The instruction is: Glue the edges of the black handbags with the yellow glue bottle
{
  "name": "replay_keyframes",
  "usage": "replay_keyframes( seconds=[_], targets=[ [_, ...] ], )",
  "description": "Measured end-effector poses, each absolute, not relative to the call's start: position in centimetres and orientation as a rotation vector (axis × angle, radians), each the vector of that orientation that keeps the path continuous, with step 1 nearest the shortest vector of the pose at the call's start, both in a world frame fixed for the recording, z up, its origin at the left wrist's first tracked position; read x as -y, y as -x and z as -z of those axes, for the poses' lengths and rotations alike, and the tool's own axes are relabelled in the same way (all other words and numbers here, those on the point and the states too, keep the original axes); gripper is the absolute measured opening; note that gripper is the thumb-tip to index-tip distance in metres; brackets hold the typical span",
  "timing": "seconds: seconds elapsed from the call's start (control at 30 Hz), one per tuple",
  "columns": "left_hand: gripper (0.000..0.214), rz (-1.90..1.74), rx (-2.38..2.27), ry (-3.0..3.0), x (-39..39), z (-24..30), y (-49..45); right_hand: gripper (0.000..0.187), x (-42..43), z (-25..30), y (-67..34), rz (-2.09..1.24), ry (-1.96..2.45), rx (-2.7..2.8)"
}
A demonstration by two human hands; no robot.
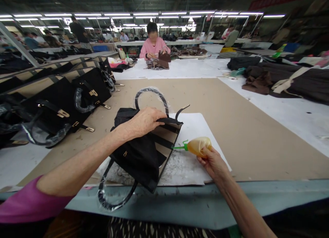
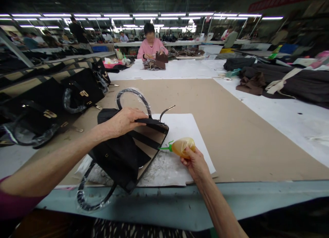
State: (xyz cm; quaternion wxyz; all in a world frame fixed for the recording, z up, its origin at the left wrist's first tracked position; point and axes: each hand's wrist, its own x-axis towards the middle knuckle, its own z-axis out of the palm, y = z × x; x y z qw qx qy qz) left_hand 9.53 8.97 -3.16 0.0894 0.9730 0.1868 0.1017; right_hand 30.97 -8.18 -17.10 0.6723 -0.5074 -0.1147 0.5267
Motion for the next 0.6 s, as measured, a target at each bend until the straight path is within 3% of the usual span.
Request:
replay_keyframes(
  seconds=[0.6],
  targets=[
    [0.016, -0.302, -0.628, -2.788, -10.5, 2.8, -11.0, 0.041, 11.7, 15.4, -27.8, -1.26, 1.141, 0.201]
  ],
)
